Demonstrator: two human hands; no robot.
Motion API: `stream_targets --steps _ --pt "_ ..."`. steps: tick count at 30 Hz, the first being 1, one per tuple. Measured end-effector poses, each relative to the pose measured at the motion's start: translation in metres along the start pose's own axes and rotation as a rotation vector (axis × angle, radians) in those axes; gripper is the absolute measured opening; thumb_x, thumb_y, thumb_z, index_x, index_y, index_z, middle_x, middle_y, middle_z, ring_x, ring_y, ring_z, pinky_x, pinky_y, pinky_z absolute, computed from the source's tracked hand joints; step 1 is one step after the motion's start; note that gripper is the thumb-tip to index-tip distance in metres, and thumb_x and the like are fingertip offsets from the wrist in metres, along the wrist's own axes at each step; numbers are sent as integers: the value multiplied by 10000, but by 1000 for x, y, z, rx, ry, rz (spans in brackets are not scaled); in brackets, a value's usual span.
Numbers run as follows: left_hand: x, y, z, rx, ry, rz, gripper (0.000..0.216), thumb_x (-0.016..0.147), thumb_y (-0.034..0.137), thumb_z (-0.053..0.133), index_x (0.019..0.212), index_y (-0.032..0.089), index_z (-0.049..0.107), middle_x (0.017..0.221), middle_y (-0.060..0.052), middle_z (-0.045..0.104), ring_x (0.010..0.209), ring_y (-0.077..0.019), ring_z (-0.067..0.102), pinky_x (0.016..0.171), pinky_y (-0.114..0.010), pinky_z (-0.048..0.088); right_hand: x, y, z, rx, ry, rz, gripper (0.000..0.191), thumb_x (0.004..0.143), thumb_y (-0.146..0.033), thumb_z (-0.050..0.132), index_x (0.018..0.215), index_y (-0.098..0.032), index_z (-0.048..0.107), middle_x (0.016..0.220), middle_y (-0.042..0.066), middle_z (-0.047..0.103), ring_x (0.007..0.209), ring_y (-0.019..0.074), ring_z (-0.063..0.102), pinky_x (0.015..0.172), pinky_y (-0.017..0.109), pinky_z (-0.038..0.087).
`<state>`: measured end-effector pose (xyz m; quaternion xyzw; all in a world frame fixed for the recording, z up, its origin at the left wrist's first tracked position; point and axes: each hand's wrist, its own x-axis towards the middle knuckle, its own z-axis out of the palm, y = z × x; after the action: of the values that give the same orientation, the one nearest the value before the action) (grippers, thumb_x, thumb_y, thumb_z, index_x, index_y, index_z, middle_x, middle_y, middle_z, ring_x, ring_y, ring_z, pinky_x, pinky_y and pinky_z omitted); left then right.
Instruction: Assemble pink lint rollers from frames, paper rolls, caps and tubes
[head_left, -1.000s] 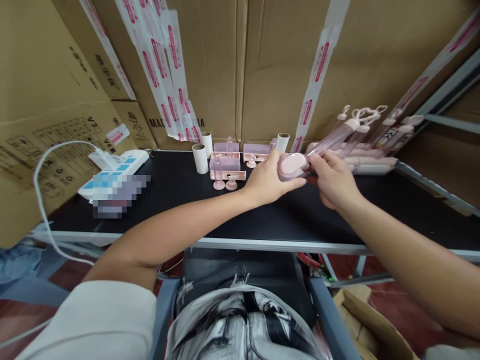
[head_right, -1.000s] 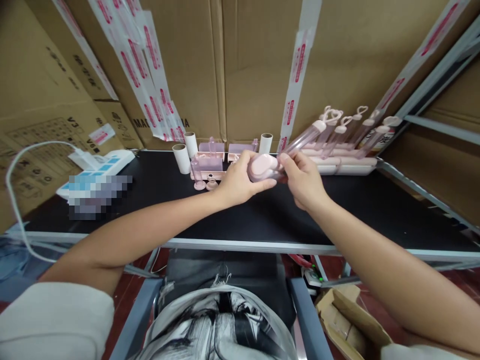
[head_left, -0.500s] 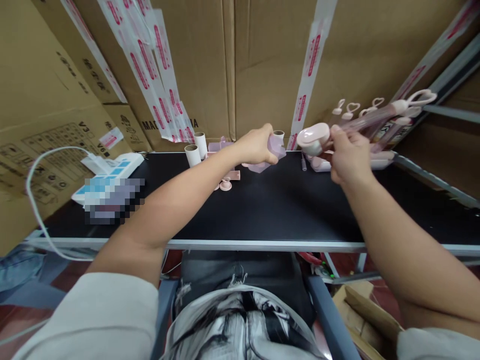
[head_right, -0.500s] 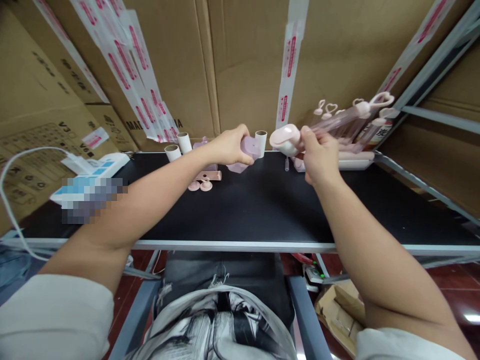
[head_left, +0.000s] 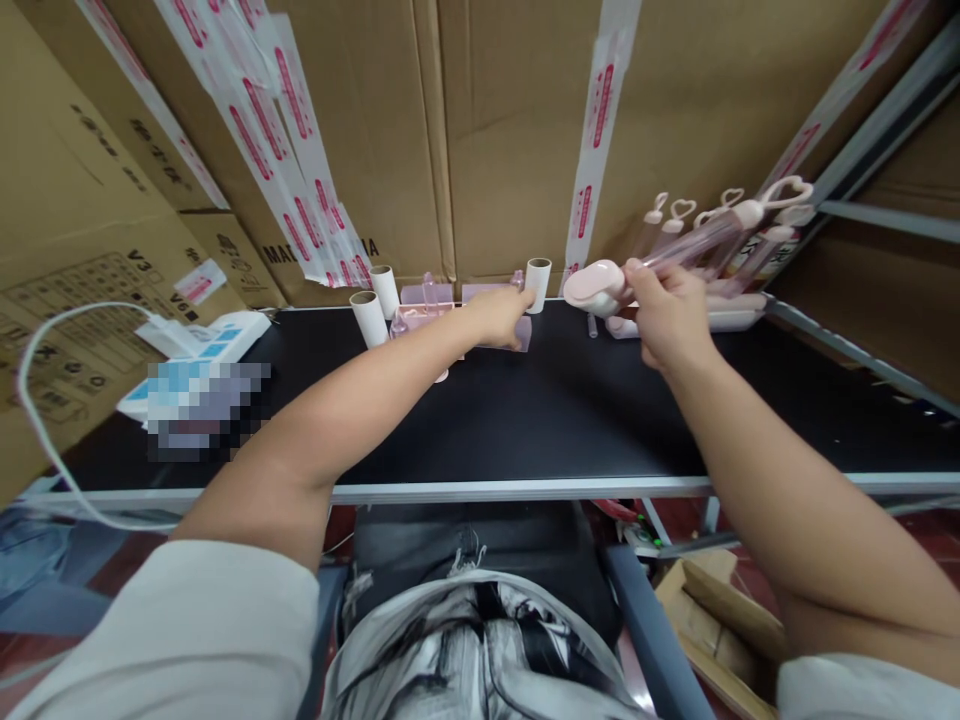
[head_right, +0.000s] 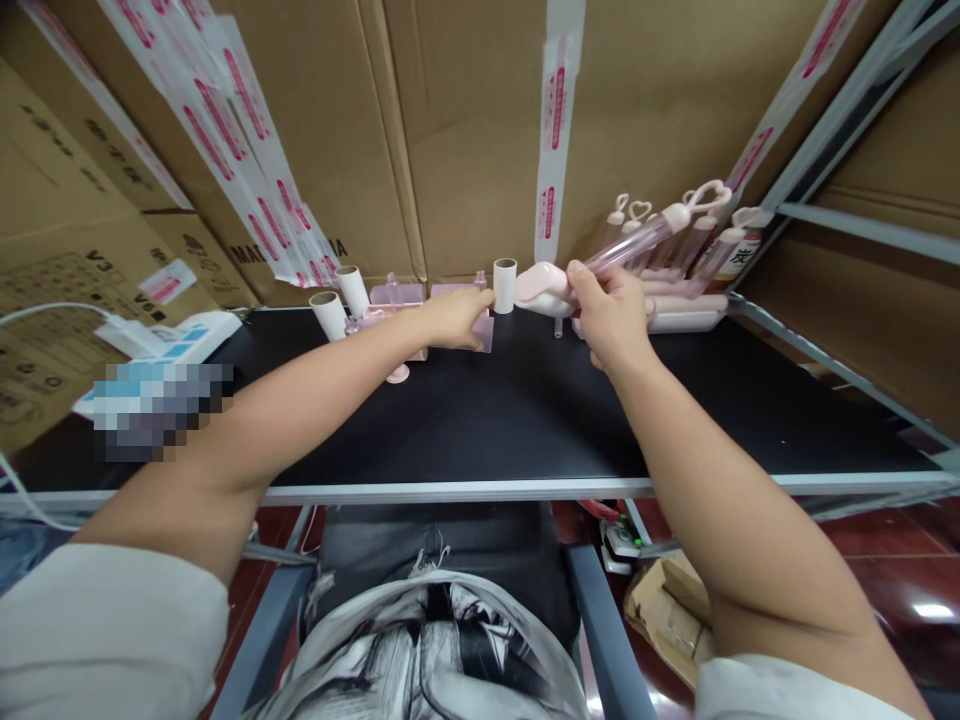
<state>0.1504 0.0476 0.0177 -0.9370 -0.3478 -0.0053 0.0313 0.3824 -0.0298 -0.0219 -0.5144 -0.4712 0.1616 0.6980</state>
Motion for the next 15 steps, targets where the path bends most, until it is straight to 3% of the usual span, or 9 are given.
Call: stream_targets --steps 4,8,15 --pt "-26 1 -7 169 44 -61 775 820 356 872 1493 112 577 1514 -260 586 1386 -419 556 1136 -498 433 -4 -5 3 6 -6 20 415 860 -671 791 836 -277 663 771 19 673 767 253 704 596 389 593" --pt "-49 -4 -11 269 18 -131 839 793 369 885 1512 86 559 1518 -281 574 1385 -452 524 1166 -534 385 -5 -7 3 -9 5 31 408 861 -669 795 818 -281 676 756 18 676 724 244 687 593 394 597" --pt "-58 -16 -5 299 29 -179 826 777 418 861 1496 124 580 1519 -262 588 1375 -452 521 1170 -551 374 -6 -4 6 -10 -31 4 415 869 -675 780 801 -287 646 754 19 676 756 255 704 623 406 606"
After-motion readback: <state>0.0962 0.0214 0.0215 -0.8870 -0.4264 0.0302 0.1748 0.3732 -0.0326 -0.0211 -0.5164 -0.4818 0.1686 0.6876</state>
